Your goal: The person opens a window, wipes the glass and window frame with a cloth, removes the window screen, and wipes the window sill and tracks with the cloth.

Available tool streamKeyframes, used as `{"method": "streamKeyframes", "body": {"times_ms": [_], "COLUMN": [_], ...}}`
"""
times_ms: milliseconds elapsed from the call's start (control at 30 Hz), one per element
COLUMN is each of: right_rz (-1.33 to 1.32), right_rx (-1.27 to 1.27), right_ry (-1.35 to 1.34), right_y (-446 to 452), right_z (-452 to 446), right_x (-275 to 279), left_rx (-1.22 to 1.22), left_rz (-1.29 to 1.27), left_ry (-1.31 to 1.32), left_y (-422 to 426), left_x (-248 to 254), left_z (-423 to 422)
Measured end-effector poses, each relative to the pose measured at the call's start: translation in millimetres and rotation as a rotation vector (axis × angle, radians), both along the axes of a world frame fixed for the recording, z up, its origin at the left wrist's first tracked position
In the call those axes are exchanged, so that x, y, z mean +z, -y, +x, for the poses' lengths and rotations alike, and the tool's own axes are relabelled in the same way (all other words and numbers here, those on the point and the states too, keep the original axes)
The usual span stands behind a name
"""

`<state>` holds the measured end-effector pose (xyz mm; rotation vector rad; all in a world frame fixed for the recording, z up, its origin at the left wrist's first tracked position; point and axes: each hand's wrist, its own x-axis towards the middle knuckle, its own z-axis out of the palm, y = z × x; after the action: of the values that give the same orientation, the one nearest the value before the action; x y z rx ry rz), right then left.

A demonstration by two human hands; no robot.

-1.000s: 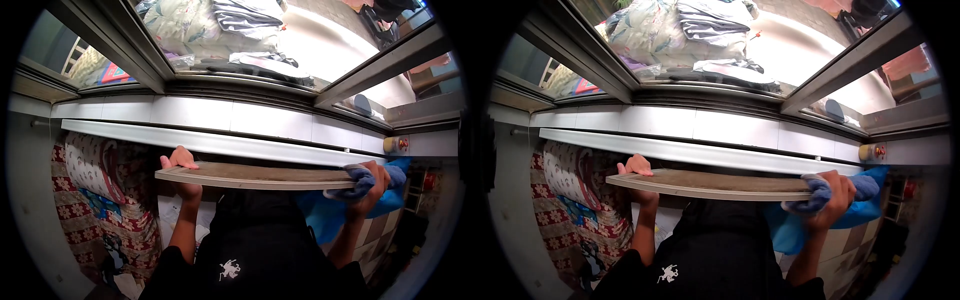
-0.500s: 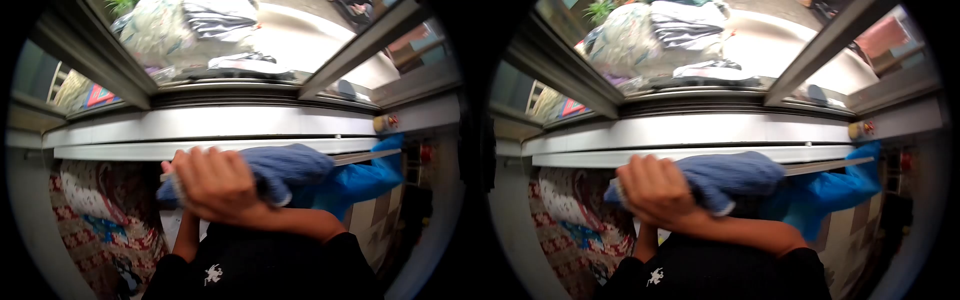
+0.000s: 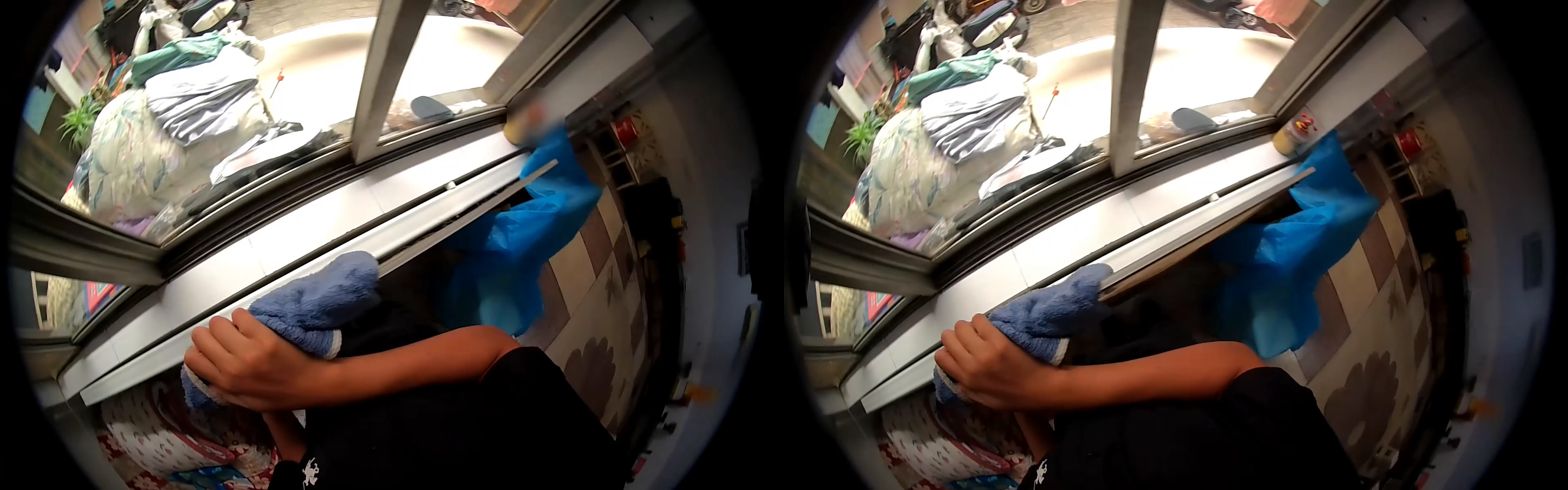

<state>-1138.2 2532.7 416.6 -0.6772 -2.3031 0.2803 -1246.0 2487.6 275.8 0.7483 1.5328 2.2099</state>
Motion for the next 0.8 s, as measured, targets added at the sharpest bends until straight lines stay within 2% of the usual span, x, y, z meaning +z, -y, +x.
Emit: {"method": "streamKeyframes", "body": {"times_ms": [100,333,400,467,500,567,600,667,700,767,800], "right_rz": [-0.019,0.340,0.335,0.398,0.377,0.386,0.414,0.134,0.138,-0.032,-0.215], "right_rx": [-0.025,-0.305,-0.386,-0.477,-0.494,-0.567,-0.627,-0.903,-1.031,-1.016,-0.832], "right_ry": [-0.020,0.149,0.229,0.177,0.139,0.053,0.003,-0.338,-0.490,-1.062,-1.455], "right_y": [-14.4,-86.8,-102.0,-114.5,-117.9,-119.3,-118.1,-113.8,-111.5,-103.5,-94.3], "right_z": [33.3,185.3,241.5,292.0,316.6,356.6,373.3,419.2,453.2,495.7,508.4], "right_x": [-2.1,-6.0,-1.7,-3.6,-4.1,-0.9,0.1,-20.6,-32.8,-25.5,-10.8], "left_rx": [0.046,-0.006,0.029,-0.003,-0.023,-0.056,-0.064,-0.118,-0.146,-0.152,-0.159], "left_rz": [-0.009,0.037,0.022,0.049,0.088,0.060,0.079,0.096,0.101,0.183,0.219], "left_ry": [-0.037,-0.125,-0.159,-0.131,-0.018,-0.025,-0.017,-0.026,-0.031,-0.070,-0.084], "left_y": [-5.2,-10.5,-11.7,-6.2,-7.1,-9.5,-2.8,-5.5,-5.8,-4.9,-0.8], "left_x": [2.8,-23.6,-17.9,-30.8,-22.5,5.3,-14.7,-3.0,1.7,-3.7,-12.1], "left_z": [4.1,-16.8,-15.7,-24.2,-18.1,0.6,-14.1,-1.2,3.2,-2.0,-6.8]}}
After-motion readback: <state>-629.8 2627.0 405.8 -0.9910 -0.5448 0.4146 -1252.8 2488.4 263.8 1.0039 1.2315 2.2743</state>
